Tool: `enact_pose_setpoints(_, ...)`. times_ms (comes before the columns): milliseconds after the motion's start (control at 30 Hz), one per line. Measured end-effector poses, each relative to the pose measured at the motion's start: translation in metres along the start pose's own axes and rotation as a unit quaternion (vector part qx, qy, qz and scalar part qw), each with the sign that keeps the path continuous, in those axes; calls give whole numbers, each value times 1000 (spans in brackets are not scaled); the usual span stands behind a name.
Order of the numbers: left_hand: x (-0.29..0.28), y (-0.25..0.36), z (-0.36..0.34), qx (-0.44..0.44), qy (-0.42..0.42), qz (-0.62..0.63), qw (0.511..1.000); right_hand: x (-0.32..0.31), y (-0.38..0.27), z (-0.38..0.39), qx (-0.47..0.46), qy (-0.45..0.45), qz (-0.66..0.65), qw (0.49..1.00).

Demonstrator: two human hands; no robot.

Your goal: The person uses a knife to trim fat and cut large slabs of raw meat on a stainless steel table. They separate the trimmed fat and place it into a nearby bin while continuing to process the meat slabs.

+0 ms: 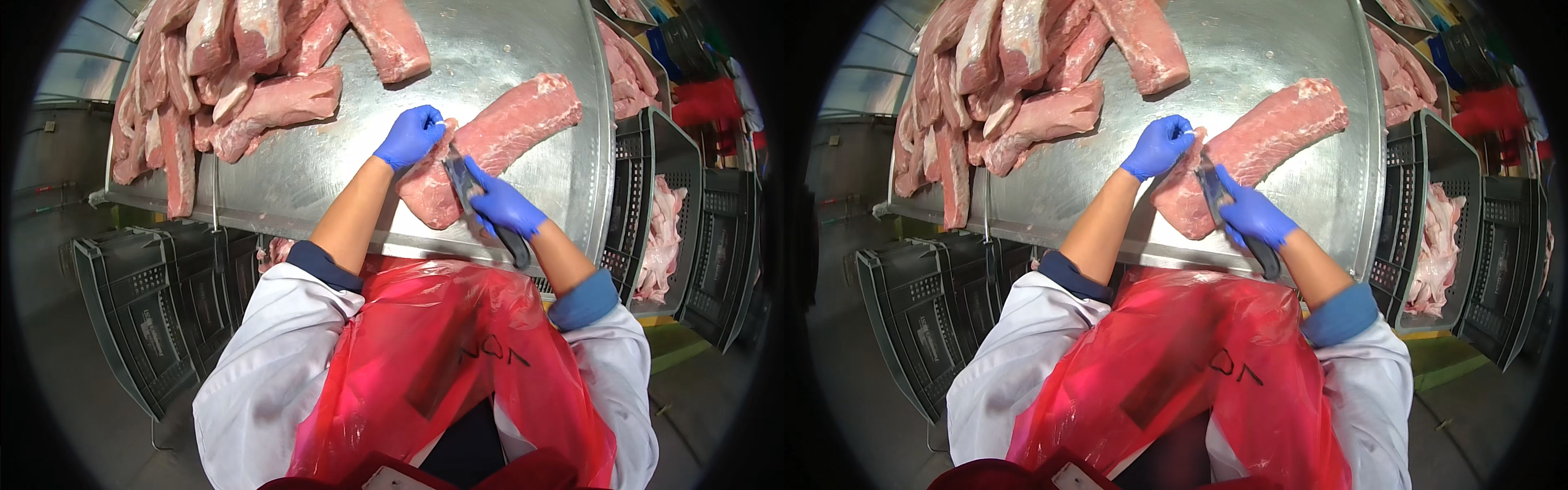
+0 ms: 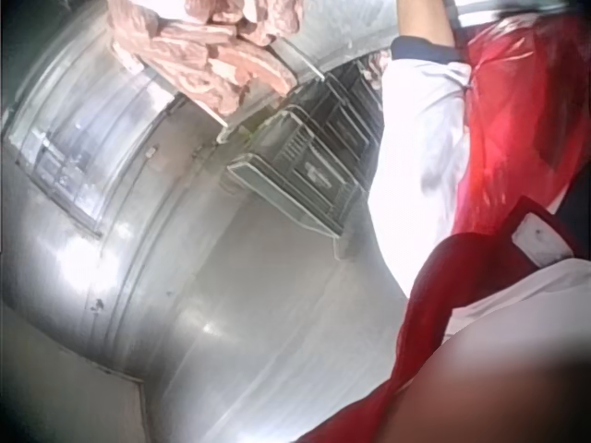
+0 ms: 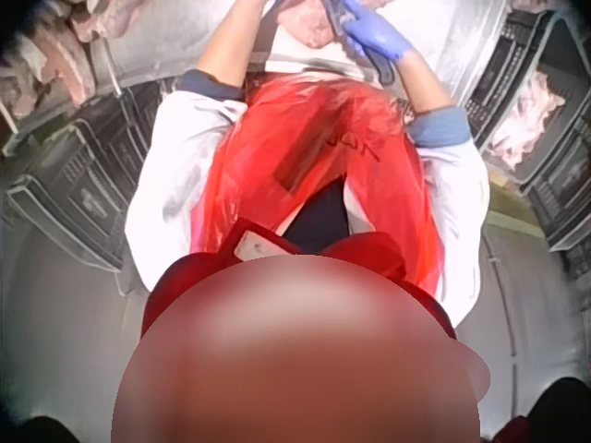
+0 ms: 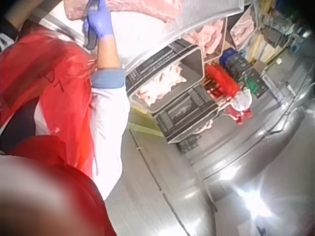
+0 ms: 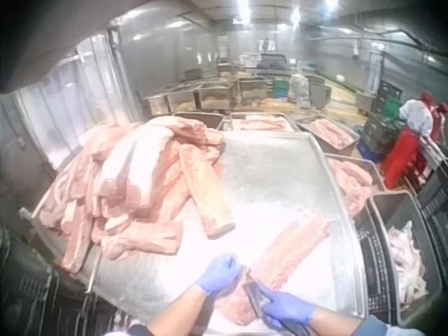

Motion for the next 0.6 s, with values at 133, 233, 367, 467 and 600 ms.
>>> enact_pose_setpoints(133,-30,-8,12,69,49,133,988,25,5,35,0,-54,75,996)
enact_pose_setpoints(233,-35,8,30,87,52,175,979,28,-18,-4,-10,-47,106,993)
enact_pose_setpoints(367,-70,15,76,105,108,282,947,55,-38,-15,-14,-78,75,994)
enact_pose_setpoints(467,-105,41,152,178,161,283,929,62,-12,19,-16,-161,149,976)
enact_pose_setpoints(600,-141,33,281,104,285,226,926,41,-7,18,-67,-120,69,988)
Point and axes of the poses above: each hand's wrist, its own z-axis away from the middle knuckle, its own x-axis out of the palm, y = z × x, the point moved 6 cm from there along -z, towards the middle knuckle, and after that the axes turned 11 degrees about -y, right-handed, at the moved point
